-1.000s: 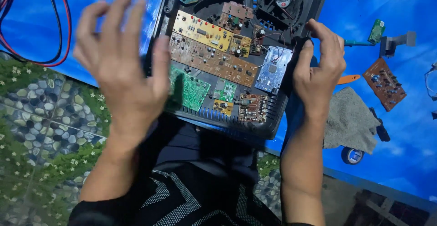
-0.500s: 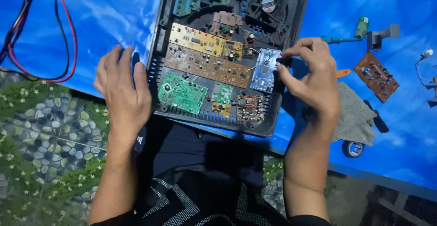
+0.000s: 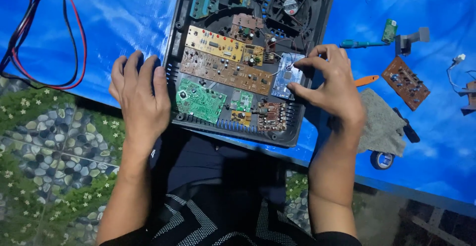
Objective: The person works on an open electronic device, manipulating wires and components on the circuit boards. They use a multimeter to test connections and handle various small parts and tools on the blue work surface.
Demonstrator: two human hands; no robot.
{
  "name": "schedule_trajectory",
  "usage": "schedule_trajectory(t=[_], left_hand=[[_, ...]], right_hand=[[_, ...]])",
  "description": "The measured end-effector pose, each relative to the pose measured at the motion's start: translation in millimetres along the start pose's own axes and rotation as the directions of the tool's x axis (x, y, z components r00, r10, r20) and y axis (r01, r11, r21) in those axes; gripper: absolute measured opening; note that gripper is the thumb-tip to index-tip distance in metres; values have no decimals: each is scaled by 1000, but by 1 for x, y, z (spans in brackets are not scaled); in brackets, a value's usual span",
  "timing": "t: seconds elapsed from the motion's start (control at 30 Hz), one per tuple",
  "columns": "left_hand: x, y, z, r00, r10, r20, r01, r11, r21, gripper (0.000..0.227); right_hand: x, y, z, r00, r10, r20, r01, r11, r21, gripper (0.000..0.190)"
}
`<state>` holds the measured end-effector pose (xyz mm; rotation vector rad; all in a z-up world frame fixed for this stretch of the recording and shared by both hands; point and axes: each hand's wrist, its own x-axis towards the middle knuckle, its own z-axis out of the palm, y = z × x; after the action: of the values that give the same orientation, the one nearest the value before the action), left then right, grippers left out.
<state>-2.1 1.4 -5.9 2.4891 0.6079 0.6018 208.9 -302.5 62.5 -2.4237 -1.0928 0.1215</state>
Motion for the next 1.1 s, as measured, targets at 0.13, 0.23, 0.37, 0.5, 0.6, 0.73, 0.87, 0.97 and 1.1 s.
schedule_trajectory(t=[0.13,0.23,0.37,0.5,0.6,0.73,0.87,0.97,1.1], left_hand=[[0,-3,2,1000,25,11,-25,1000,-1,45],[-1,-3,2,1000,29,11,-29,1000,3,48],[3,7,-5,1000,6,27,-5,1000,-17,44],[4,14,-10,998,-24,56,24,1000,-2,37],[2,12,-9,998,-23,63,22,1000,19,41],[2,11,-9,999,-1,45,0,1000,23,41],[2,12,-8,1000,-10,29,9,1000,13,38],[1,10,-7,1000,-8,26,8,1000,23,38],[1,9,-6,1000,-18,20,18,999,30,37]], right_hand=[[-1,18,-7,997,-33,-66,39,995,92,34],[-8,43,-18,976,-38,-213,61,993,98,21],[-17,45,-32,922,30,-386,-26,1000,17,19],[-20,56,-28,901,146,-409,-186,981,-60,19],[-20,75,-25,897,151,-415,-188,981,-50,21],[-7,97,-26,874,189,-448,-248,966,-75,18],[18,147,-20,830,198,-522,-286,954,-92,18],[42,189,-9,818,137,-559,-262,953,-150,20],[68,197,-3,818,263,-511,-396,903,-170,36]])
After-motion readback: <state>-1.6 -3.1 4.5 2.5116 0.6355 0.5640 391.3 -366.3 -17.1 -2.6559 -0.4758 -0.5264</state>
